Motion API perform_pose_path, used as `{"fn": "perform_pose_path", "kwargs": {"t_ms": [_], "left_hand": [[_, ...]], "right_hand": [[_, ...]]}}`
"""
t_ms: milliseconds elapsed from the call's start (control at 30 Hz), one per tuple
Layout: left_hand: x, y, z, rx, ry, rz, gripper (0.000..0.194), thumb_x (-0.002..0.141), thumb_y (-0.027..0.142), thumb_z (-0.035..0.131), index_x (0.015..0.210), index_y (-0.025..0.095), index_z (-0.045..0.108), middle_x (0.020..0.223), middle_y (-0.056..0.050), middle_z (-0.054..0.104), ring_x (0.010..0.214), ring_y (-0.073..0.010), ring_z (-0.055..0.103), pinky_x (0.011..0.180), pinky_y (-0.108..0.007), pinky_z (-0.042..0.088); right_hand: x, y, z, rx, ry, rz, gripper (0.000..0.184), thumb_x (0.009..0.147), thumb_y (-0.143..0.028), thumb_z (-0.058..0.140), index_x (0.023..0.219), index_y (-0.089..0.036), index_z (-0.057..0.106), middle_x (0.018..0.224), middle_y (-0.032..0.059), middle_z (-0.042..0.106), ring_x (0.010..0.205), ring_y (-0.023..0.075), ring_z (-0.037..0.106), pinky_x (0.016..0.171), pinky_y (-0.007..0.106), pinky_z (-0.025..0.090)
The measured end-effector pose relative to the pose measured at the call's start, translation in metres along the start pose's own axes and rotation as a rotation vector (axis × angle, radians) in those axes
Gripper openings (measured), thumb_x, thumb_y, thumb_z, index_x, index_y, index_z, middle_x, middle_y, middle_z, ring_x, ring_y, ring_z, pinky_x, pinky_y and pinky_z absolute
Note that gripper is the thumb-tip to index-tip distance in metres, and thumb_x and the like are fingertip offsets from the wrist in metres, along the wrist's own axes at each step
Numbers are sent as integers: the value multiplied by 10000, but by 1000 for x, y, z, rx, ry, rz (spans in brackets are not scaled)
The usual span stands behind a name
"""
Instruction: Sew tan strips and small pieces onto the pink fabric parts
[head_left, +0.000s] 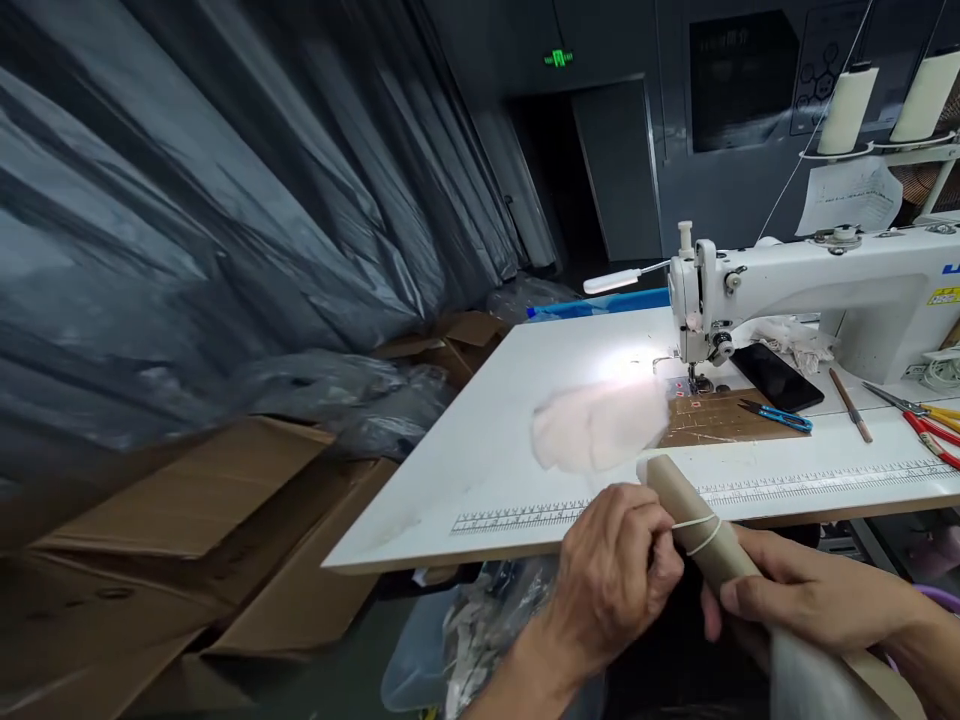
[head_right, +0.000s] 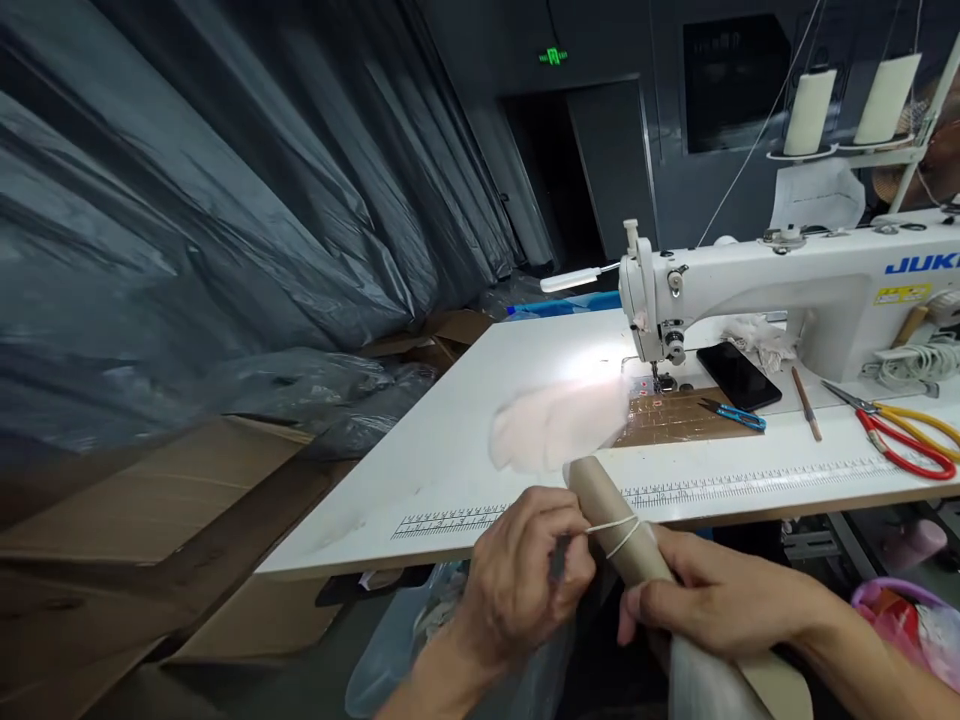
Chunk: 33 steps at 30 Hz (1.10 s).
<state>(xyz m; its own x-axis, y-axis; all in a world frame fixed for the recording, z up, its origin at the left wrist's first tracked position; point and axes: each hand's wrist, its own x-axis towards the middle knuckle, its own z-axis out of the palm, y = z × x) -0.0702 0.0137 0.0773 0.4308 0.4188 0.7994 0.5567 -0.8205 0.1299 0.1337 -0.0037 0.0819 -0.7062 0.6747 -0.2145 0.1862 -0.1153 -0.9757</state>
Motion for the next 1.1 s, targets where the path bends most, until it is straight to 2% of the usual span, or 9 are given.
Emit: {"fn": "perform_pose_path", "kwargs": {"t_ms": [133,233,300,367,433,600,867,1000,1100], "left_hand": [[5,-1,-11,-701,-41,-524,273,969,377,360,755,227,438,655,-32,518,522,-137,461,437,-262,408],[11,-9,-27,-1061,-154,-809,449,868,593,511,643,224,391,485,43,305,416,-91,252,370,-242,265],[17,-21,-36,-1031,-28,-934,506,758,593,681,596,208,395,491,66,261,424,-66,220,376,-216,222],[21,-36,-39,-865,241,-1034,479,672,533,790,625,184,466,505,78,291,436,-51,233,386,-190,205],[22,-44,-34,-728,352,-1094,446,630,504,824,778,160,582,491,92,332,436,-47,261,396,-174,212],[19,-28,4,-776,-28,-1049,589,679,487,764,1113,125,595,567,55,535,498,-94,475,452,-198,375],[27,-13,59,-981,-168,-1124,585,528,501,855,870,169,516,807,-29,670,721,-157,657,639,-260,526],[29,-20,71,-1193,-121,-1152,650,562,497,848,1012,143,540,1051,-113,695,940,-209,681,784,-281,538],[33,-28,74,-1275,-118,-1193,555,604,401,831,1007,127,565,963,-93,712,882,-199,691,757,-263,540]], "right_hand": [[-4,3,-12,-42,86,-5,513,877,-641,509,1131,-197,561,961,65,629,709,146,569,607,257,431],[-16,6,-23,-156,54,69,561,857,-696,496,1061,-187,620,915,67,647,729,165,583,621,268,445],[-24,5,-32,-245,65,125,548,872,-680,489,1056,-184,632,942,66,649,733,160,584,654,274,457],[-29,3,-40,-271,114,169,534,885,-661,484,1033,-170,632,901,55,631,712,149,566,659,270,452],[-28,0,-45,-219,228,169,519,871,-655,501,986,-163,619,779,24,578,671,142,528,622,258,432],[-8,-6,-43,-209,459,107,294,835,-354,586,1069,-178,569,899,31,604,811,179,552,739,301,475],[25,17,-28,-622,678,-246,692,789,-239,554,1440,-137,342,1286,175,497,1230,316,460,1051,537,387],[28,14,-26,-595,673,-290,736,825,-321,583,1475,-124,302,1324,187,475,1274,309,442,1073,513,387],[31,10,-31,-448,686,-267,745,805,-403,642,1437,-125,362,1363,190,469,1275,313,456,1071,515,394]]}}
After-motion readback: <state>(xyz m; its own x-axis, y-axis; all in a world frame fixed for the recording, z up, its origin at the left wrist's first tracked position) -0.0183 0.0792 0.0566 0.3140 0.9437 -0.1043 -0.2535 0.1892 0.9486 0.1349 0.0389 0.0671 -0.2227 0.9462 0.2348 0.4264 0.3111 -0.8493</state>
